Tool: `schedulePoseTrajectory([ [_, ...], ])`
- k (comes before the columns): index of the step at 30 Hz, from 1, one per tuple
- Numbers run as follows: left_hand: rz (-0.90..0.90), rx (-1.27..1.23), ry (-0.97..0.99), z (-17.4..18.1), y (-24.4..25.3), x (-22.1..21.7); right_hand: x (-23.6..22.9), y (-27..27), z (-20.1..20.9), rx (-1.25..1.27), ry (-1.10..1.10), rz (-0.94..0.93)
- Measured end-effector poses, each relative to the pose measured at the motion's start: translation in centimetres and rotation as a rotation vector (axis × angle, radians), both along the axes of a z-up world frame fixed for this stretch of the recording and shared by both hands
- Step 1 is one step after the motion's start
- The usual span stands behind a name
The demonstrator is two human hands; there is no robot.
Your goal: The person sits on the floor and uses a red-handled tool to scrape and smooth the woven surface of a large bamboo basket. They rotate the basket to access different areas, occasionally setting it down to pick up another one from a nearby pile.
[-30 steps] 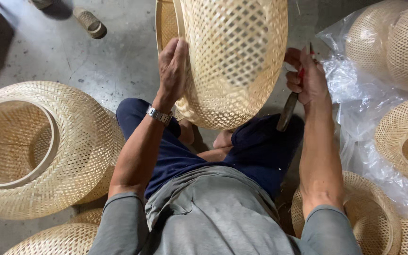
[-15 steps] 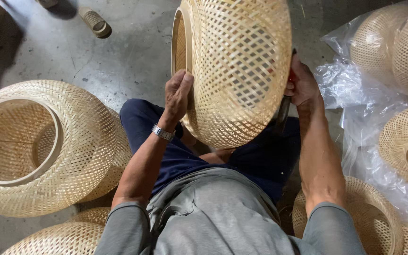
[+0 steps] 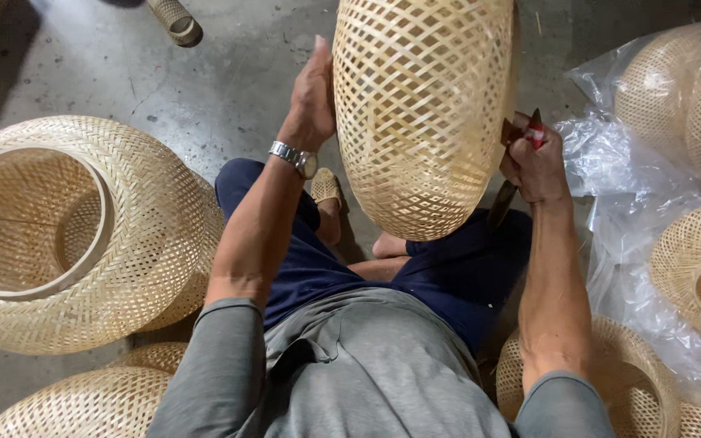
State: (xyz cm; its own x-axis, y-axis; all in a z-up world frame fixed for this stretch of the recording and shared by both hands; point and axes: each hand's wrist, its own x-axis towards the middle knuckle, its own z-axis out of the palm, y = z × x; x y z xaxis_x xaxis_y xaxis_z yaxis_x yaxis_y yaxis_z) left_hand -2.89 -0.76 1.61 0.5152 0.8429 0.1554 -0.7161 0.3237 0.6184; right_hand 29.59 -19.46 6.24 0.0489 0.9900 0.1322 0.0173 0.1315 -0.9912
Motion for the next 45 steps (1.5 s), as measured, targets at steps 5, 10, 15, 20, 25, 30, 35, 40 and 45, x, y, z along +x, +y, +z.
schedulePoseTrajectory([
  [5,0.047,-0.215,0.054,-0.4,-1.3,0.8,0.6,-1.5,-2.7,-0.059,0.198,0.012],
  [10,0.139,-0.105,0.118,-1.3,-2.0,0.3,-0.5,-1.7,-3.7,-0.159,0.164,-0.119],
  [15,0.258,0.062,0.167,-2.3,-2.0,-0.9,-0.9,-1.1,-3.5,-0.214,0.155,-0.264],
  [20,0.35,0.149,0.182,-3.5,-1.7,-1.3,-2.3,-1.2,-1.8,-0.163,0.114,-0.23],
  [25,0.429,0.184,0.232,-4.0,-2.2,-1.4,-3.4,-0.9,-1.3,-0.068,0.051,-0.187],
  [30,0.498,0.255,0.301,-4.6,-3.1,-1.2,-4.8,-0.9,-0.4,0.157,-0.258,-0.178],
  [35,0.512,0.232,0.299,-4.4,-4.3,-0.7,-7.7,-2.4,1.9,0.309,-0.585,-0.229],
  [40,0.543,0.247,0.339,-3.4,-6.0,0.3,-9.4,-2.3,3.7,0.438,-0.669,-0.136],
  [45,0.575,0.274,0.381,-3.8,-6.9,0.7,-10.1,-2.4,4.0,0.42,-0.649,-0.137],
])
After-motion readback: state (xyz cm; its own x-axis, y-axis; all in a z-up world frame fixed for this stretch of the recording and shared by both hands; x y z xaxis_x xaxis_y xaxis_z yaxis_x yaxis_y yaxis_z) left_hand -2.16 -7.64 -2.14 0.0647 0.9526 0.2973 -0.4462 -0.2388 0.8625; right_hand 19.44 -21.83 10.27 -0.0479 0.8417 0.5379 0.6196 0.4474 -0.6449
